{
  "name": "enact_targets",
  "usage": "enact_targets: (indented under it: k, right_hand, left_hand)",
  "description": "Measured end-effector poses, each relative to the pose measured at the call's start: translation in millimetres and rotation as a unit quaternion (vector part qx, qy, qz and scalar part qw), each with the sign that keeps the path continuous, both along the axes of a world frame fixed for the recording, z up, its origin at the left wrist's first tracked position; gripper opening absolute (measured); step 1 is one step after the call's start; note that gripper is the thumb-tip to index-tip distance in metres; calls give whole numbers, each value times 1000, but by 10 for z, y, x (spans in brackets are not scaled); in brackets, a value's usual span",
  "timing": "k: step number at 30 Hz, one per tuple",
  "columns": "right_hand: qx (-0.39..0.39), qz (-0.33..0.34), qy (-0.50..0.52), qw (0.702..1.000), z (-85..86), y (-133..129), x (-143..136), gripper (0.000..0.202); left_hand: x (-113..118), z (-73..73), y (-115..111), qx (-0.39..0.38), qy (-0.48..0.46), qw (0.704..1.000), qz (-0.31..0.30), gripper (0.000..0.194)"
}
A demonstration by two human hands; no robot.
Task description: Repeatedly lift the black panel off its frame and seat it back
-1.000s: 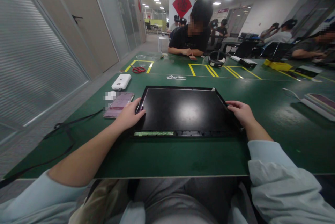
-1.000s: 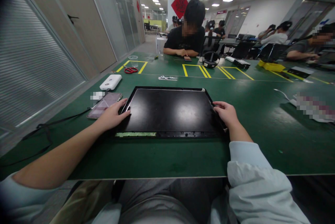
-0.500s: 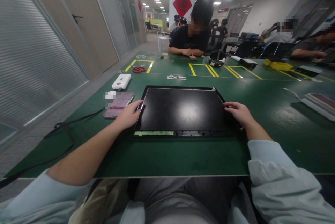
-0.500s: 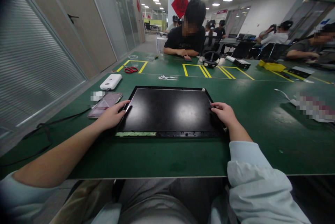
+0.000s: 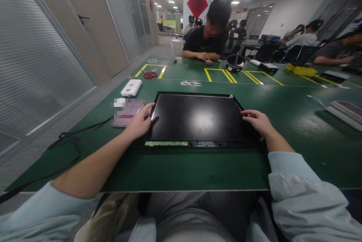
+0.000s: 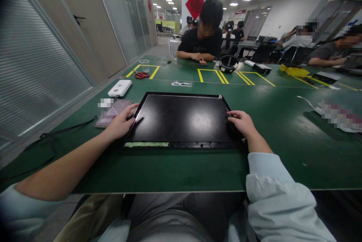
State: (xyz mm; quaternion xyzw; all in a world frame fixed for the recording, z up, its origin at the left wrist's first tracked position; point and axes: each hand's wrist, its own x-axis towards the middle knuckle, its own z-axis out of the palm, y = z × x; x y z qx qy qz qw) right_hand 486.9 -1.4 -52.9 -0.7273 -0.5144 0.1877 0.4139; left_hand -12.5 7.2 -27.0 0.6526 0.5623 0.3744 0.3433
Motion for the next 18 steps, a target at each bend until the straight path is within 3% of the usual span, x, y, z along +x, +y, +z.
enact_targets:
  k: [4,8,18]
  right_hand:
    - [1,2,-10,1000,7,-7,-6,35]
    - [-1,11,-18,1000,20,-13,-7,35]
    - [-7,13,-36,999,53,-15,-5,32]
  left_hand:
    - [58,53,-25,-37,-134,990,11,77]
    - [141,161,-81,-62,-207,975,49,71]
    - [220,230,-110,-84,-281,947,131,64]
